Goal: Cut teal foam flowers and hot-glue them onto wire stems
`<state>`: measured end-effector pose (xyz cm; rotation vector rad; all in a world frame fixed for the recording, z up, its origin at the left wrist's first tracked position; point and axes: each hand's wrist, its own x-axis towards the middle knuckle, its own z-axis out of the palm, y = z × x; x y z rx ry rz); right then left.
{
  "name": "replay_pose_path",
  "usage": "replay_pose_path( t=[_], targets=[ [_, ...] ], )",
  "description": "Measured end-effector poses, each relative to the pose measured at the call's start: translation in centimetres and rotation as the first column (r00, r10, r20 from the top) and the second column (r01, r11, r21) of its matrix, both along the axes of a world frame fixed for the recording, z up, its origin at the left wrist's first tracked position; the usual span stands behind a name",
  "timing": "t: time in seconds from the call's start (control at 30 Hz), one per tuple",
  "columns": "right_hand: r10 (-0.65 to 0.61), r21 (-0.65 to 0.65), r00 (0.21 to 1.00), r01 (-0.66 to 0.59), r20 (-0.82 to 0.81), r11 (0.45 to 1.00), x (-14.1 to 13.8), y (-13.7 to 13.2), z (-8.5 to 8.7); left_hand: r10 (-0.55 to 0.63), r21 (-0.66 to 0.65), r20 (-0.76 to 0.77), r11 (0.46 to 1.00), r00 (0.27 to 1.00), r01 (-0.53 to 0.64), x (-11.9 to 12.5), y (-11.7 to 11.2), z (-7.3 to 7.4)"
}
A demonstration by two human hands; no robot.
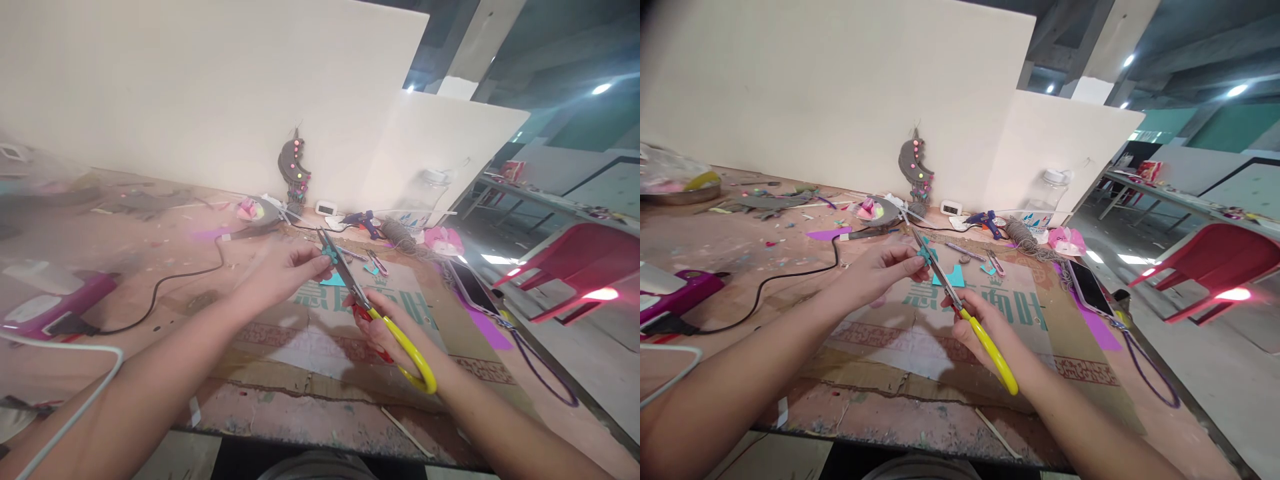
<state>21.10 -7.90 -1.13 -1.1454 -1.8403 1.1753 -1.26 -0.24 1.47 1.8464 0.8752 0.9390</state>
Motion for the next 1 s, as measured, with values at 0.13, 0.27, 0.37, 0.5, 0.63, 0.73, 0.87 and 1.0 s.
replay_pose_path(
  t=[0.13, 0.27, 0.37, 0.5, 0.63, 0.73, 0.87, 1.0],
  targets=[
    [-0.006, 0.016, 0.998, 0.005, 0.069, 1.0, 0.3, 0.3, 0.4, 0.016, 0.001, 0.009, 1.0, 1.0, -0.016, 0.0, -0.1, 0.1],
    [0.02, 0.056, 0.995, -0.026, 0.094, 0.998, 0.5, 0.3, 0.3, 0.048, -0.033, 0.037, 0.998, 0.998, -0.047, 0.2, -0.3, 0.3],
    [0.071, 0.059, 0.994, -0.076, 0.078, 0.995, 0.7, 0.1, -0.1, 0.047, -0.022, 0.039, 0.999, 0.998, -0.046, 0.3, -0.3, 0.2],
    [0.099, 0.071, 0.993, -0.103, 0.057, 0.992, 0.7, 0.0, -0.3, 0.024, 0.068, 0.076, 0.997, 0.997, -0.029, 0.3, 0.1, -0.6],
    [0.087, 0.071, 0.994, -0.091, 0.061, 0.993, 0.6, 0.1, -0.3, 0.03, 0.052, 0.103, 0.998, 0.994, -0.036, 0.5, 0.4, -1.3],
    [0.079, 0.079, 0.995, -0.084, 0.064, 0.993, 0.6, 0.1, -0.3, 0.015, 0.029, 0.111, 0.999, 0.994, -0.018, 0.6, 0.4, -1.5],
    [0.078, 0.091, 0.995, -0.083, 0.06, 0.992, 0.5, -0.1, -0.2, -0.006, 0.013, 0.121, 1.0, 0.993, 0.004, 0.6, 0.2, -1.4],
    [0.066, 0.086, 0.996, -0.07, 0.056, 0.994, 0.4, -0.1, 0.0, -0.01, 0.012, 0.13, 1.0, 0.991, 0.008, 0.6, 0.2, -1.5]
  ],
)
